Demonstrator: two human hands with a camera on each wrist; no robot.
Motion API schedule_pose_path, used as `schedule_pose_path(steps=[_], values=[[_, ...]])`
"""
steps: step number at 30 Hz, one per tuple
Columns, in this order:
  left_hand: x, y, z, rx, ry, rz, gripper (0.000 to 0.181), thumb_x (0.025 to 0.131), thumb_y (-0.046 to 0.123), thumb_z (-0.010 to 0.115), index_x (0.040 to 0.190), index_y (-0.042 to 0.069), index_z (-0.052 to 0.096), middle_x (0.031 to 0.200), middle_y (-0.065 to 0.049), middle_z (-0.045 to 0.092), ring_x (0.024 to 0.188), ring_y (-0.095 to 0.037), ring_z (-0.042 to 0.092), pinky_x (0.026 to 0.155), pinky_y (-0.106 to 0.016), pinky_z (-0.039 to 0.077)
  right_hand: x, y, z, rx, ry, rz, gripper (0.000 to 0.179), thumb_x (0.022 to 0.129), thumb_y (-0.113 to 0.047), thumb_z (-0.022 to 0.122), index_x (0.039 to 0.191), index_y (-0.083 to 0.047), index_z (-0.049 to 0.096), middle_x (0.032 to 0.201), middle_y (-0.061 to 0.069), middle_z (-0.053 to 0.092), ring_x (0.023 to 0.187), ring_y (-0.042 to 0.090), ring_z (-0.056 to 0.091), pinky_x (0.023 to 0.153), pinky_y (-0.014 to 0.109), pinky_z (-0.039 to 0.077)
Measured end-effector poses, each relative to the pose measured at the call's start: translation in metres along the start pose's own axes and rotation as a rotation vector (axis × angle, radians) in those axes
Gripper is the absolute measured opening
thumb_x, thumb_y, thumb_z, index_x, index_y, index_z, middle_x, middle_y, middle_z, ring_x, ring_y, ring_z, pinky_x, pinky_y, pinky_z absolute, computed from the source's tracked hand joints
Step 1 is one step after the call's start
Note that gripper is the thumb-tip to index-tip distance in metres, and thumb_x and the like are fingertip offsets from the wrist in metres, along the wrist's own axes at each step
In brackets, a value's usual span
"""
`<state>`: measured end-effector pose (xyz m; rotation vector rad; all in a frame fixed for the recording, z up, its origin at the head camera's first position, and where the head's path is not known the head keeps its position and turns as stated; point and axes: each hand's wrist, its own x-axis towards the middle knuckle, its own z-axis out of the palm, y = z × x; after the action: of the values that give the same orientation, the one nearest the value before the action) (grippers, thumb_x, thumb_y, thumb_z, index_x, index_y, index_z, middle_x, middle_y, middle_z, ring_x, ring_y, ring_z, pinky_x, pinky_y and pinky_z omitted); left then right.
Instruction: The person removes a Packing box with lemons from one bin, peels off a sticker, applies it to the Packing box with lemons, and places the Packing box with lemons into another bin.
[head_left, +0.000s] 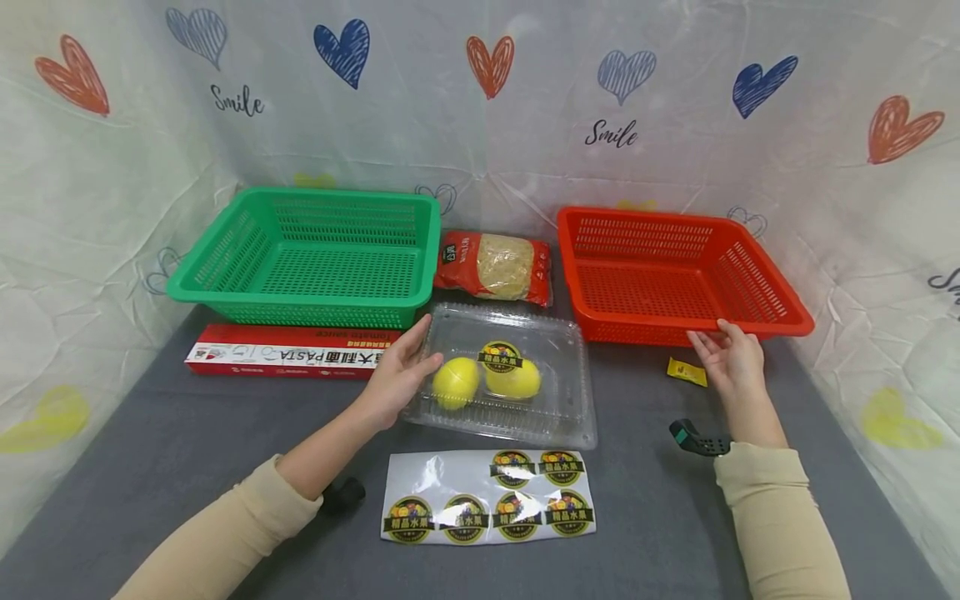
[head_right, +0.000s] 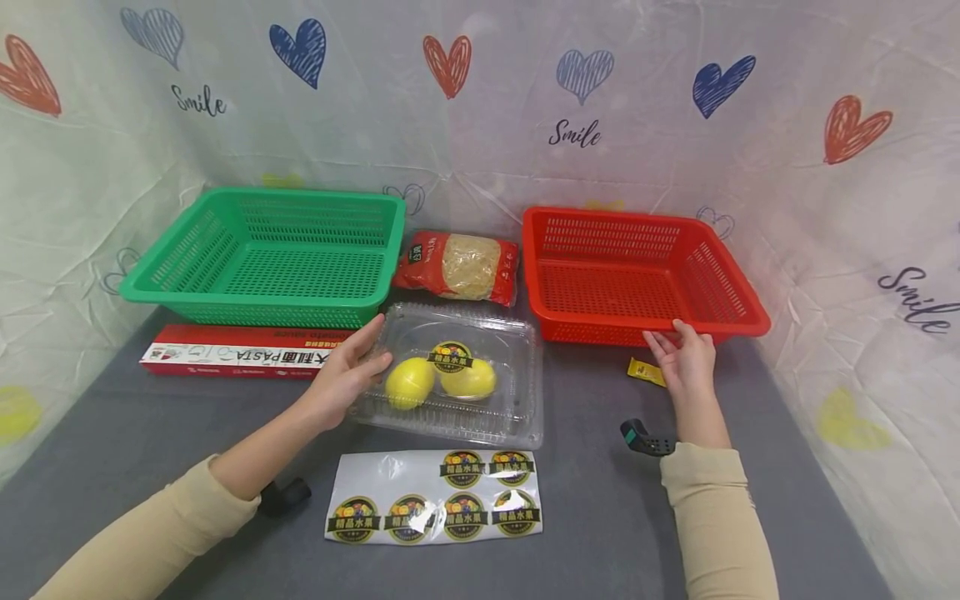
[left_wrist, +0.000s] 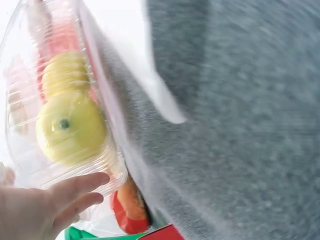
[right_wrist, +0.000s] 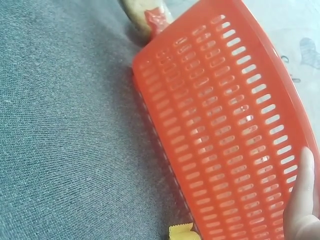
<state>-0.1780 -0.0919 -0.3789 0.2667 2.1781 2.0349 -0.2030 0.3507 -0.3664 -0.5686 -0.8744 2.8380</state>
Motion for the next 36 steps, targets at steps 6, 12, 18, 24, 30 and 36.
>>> schedule_pose_path(steps=[6,12,18,24,30,36], values=[[-0.009,0.008,0.000,0.002,-0.036,-0.013,0.064,0.091,0.004,0.053,0.146,0.008,0.020,0.151,-0.006,0.017,0.137,-0.021,0.015,0.106,-0.036,0.024,-0.004,0.002,0.003,-0.001,0.020,0.011,0.046,0.091,-0.007,0.054,0.114,-0.028,0.021,0.107,0.001,0.039,0.081,0.026,0.061,0.080,0.040,0.050],[-0.018,0.017,0.002,-0.021,-0.092,-0.022,0.064,0.092,0.005,0.052,0.146,0.013,0.020,0.151,-0.003,0.016,0.136,-0.024,0.019,0.104,-0.044,0.027,-0.008,0.004,0.005,-0.011,0.024,0.002,0.045,0.091,-0.007,0.055,0.114,-0.027,0.022,0.105,0.003,0.039,0.081,0.026,0.061,0.081,0.039,0.050],[-0.024,0.034,0.005,-0.015,-0.114,0.029,0.064,0.091,0.005,0.053,0.146,0.011,0.021,0.151,-0.004,0.017,0.137,-0.019,0.013,0.105,-0.043,0.025,-0.008,0.005,0.003,0.003,0.013,0.003,0.044,0.091,-0.007,0.055,0.115,-0.027,0.023,0.110,0.003,0.042,0.088,0.026,0.061,0.084,0.040,0.048],[-0.028,0.053,0.008,-0.016,-0.116,0.070,0.063,0.091,0.005,0.053,0.145,0.010,0.022,0.150,-0.002,0.019,0.137,-0.017,0.012,0.106,-0.044,0.024,-0.007,0.004,0.001,0.005,0.008,0.004,0.045,0.091,-0.006,0.055,0.115,-0.026,0.022,0.113,0.003,0.040,0.087,0.027,0.061,0.084,0.040,0.049],[-0.024,0.062,0.010,-0.030,-0.109,0.094,0.062,0.091,0.003,0.052,0.145,0.011,0.023,0.150,-0.002,0.019,0.137,-0.015,0.013,0.104,-0.042,0.027,-0.007,0.004,0.000,0.005,0.015,0.006,0.046,0.090,-0.006,0.055,0.114,-0.026,0.022,0.115,0.002,0.039,0.086,0.027,0.061,0.084,0.040,0.049],[-0.017,0.074,0.014,-0.030,-0.086,0.102,0.061,0.091,0.003,0.053,0.145,0.015,0.026,0.149,0.003,0.021,0.136,-0.012,0.015,0.104,-0.037,0.029,-0.007,0.005,0.000,-0.033,0.011,-0.008,0.045,0.090,-0.008,0.056,0.115,-0.026,0.022,0.115,0.003,0.039,0.086,0.025,0.062,0.083,0.039,0.049]])
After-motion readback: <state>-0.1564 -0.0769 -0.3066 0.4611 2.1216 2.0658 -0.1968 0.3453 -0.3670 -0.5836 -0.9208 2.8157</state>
